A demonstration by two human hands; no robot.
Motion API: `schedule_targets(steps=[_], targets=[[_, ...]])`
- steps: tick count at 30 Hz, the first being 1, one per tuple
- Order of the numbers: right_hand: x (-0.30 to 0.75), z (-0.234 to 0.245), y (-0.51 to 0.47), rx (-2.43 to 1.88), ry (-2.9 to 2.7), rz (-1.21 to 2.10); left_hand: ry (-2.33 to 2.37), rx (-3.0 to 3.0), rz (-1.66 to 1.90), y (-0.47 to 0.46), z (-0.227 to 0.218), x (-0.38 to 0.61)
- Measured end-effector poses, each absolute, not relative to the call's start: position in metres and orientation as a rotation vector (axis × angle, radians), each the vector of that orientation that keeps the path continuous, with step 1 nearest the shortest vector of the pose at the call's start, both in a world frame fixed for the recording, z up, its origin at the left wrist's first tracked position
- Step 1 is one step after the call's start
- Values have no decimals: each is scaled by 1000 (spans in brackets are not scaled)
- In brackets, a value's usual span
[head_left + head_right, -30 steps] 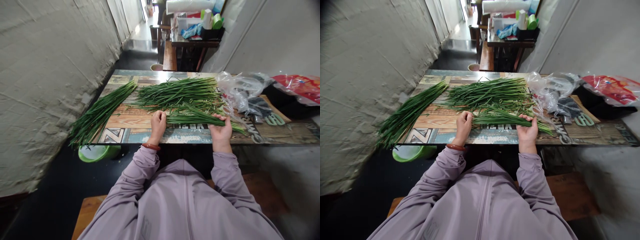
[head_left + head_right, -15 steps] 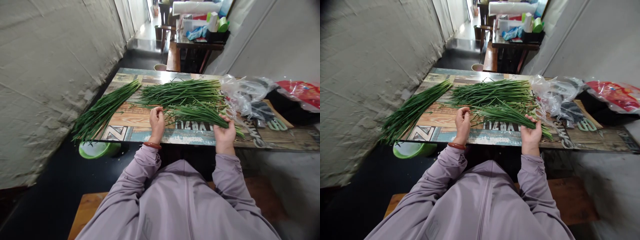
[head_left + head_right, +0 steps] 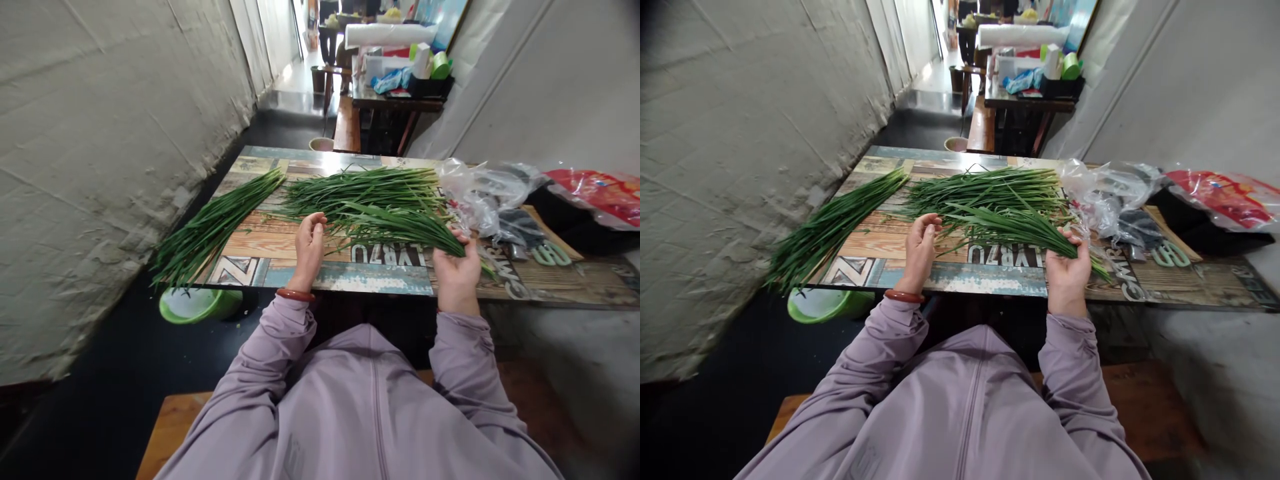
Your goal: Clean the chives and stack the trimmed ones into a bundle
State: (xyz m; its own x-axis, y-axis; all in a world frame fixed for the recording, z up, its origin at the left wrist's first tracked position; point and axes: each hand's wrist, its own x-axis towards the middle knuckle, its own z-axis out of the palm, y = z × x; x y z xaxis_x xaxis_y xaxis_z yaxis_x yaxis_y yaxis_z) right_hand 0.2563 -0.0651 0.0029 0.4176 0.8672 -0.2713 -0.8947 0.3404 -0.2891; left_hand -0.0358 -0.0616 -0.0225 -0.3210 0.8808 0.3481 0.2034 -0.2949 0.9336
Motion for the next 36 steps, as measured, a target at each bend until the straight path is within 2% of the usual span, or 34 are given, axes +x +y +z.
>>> schedule_targets(steps=[8,13,25,31,36], targets=[[254,14,-67,-434,-4,1149,1267,1402,1611,-67,3,-37],[253,22,-66,-465,-39,1171,1263,1636,1528,-66,14,-37],[244,47,-73,-488,-134,1156,1429,2047,1417,-69,5,-39],[235,61,-74,-478,-187,1163,1555,1868,1588,-61,-2,-29],[251,69,-71,-422,-95,1149,1599,1498,1646,-54,-7,-36]])
